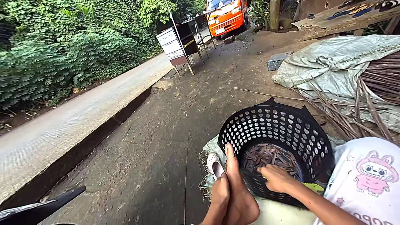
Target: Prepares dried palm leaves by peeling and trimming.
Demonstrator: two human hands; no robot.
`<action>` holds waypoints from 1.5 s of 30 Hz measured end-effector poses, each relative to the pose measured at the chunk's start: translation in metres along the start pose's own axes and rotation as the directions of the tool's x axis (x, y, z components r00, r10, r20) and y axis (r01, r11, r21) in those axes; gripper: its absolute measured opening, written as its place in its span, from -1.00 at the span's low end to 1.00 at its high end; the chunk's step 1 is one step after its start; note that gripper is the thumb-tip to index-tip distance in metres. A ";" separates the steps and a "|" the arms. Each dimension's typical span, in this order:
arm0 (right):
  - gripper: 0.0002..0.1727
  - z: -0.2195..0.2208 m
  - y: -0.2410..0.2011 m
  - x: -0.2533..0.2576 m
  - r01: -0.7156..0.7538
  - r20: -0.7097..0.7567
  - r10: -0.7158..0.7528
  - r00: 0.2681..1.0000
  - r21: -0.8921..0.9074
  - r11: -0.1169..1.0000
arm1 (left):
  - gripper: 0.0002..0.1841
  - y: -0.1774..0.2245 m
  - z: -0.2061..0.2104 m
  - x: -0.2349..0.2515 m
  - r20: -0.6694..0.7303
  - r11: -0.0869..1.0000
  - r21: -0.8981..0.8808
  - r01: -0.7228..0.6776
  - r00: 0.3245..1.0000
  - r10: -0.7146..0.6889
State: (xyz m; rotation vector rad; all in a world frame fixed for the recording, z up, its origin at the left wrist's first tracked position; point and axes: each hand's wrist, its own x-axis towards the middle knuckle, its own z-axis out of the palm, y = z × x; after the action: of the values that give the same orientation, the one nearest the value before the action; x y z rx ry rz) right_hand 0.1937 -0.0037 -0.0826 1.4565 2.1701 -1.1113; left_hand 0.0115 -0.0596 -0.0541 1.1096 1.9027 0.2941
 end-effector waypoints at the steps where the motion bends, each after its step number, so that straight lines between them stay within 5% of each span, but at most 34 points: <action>1: -0.54 -0.004 0.000 0.000 -0.012 -0.017 0.012 1.000 0.006 1.000 | -0.40 0.003 -0.001 -0.002 0.012 1.000 0.000 -0.008 1.000 0.008; 11: -0.53 -0.036 -0.003 0.007 0.025 -0.132 -0.013 0.991 0.085 0.996 | -0.44 0.033 0.009 -0.027 0.138 0.980 0.194 0.036 0.988 -0.063; 33: -0.69 -0.090 0.002 0.035 0.006 -0.121 0.006 0.993 0.102 0.995 | -0.41 0.046 0.041 -0.023 0.292 0.872 0.490 -0.008 0.944 -0.155; 45: -0.76 -0.101 0.006 0.033 0.000 -0.113 0.018 0.993 0.153 0.988 | -0.38 0.034 0.064 -0.002 0.382 0.901 0.434 -0.014 0.909 -0.169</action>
State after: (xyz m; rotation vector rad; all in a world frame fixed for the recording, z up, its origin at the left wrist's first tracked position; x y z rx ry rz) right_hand 0.2008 0.0929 -0.0393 1.6306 2.1934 -1.2437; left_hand 0.0820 -0.0552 -0.0704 1.2552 1.6556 -0.4051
